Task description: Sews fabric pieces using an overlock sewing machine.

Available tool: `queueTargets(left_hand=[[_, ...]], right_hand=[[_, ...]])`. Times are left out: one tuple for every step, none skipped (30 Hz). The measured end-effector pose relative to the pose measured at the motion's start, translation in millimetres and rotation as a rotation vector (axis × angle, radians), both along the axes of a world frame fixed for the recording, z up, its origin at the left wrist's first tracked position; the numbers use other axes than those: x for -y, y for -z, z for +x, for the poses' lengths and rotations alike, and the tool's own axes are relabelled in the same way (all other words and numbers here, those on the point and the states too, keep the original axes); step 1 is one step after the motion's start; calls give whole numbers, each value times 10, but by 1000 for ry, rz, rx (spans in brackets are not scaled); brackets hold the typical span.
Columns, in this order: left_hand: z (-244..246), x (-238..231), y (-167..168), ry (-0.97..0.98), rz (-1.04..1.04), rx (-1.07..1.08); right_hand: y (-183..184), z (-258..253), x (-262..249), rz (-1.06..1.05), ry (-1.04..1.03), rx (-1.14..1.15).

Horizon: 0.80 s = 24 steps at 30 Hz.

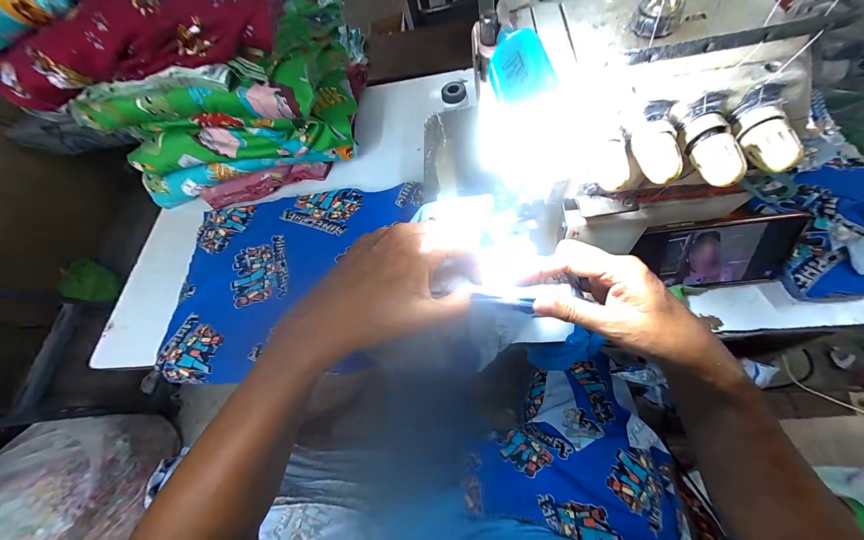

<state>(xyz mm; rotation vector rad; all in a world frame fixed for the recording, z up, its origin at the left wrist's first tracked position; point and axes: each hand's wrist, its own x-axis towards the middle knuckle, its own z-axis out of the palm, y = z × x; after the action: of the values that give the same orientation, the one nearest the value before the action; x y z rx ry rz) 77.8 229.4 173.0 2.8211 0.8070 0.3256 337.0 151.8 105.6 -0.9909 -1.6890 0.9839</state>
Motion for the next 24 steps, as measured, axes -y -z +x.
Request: queueTargets(left_hand=[[6, 10, 0, -14, 29, -25], [15, 25, -8, -37, 37, -52], [20, 39, -12, -64, 29, -67], [21, 42, 0, -86, 27, -67], [18, 32, 24, -93, 31, -53], [15, 16, 54, -89, 35, -24], [12, -3, 77, -83, 38, 3], [11, -14, 88, -83, 29, 27], [11, -21, 92, -86, 20, 44], [10, -28, 94, -90, 13, 55], [8, -33, 95, -94, 7, 57], [5, -39, 96, -97, 1, 60], [5, -45, 100, -101, -2, 63], [11, -51, 105, -106, 0, 65], [22, -54, 107, -111, 4, 71], [39, -53, 107, -116, 12, 80], [56, -48, 103, -123, 27, 82], [75, -42, 98, -131, 39, 79], [92, -39, 96, -138, 49, 76], [112, -38, 92, -147, 56, 74], [130, -41, 87, -155, 60, 72], [150, -44, 86, -163, 59, 71], [169, -49, 86, -170, 58, 70], [188, -52, 83, -176, 56, 70]], right_hand=[[14, -31, 8, 3, 26, 27], [31, -62, 14, 8, 56, 59], [51, -93, 16, 18, 89, 85], [68, -124, 19, 26, 118, 104], [82, -156, 24, 28, 144, 112], [90, -191, 31, 23, 168, 110], [99, -224, 39, 16, 188, 104], [112, -252, 47, 11, 205, 94], [127, -278, 56, 10, 223, 90], [141, -296, 64, 12, 239, 89], [154, -306, 69, 19, 249, 97], [165, -313, 73, 26, 256, 107], [170, -319, 77, 31, 262, 112], [171, -327, 86, 30, 270, 110], [173, -336, 99, 24, 284, 93], [173, -346, 116, 6, 305, 64], [180, -358, 132, -16, 332, 36], [191, -369, 148, -36, 358, 8], [202, -370, 165, -45, 373, -12], [209, -365, 183, -47, 379, -25], [210, -365, 200, -51, 387, -44], [207, -363, 217, -59, 394, -63], [205, -363, 232, -67, 401, -84], [203, -363, 245, -72, 407, -103]])
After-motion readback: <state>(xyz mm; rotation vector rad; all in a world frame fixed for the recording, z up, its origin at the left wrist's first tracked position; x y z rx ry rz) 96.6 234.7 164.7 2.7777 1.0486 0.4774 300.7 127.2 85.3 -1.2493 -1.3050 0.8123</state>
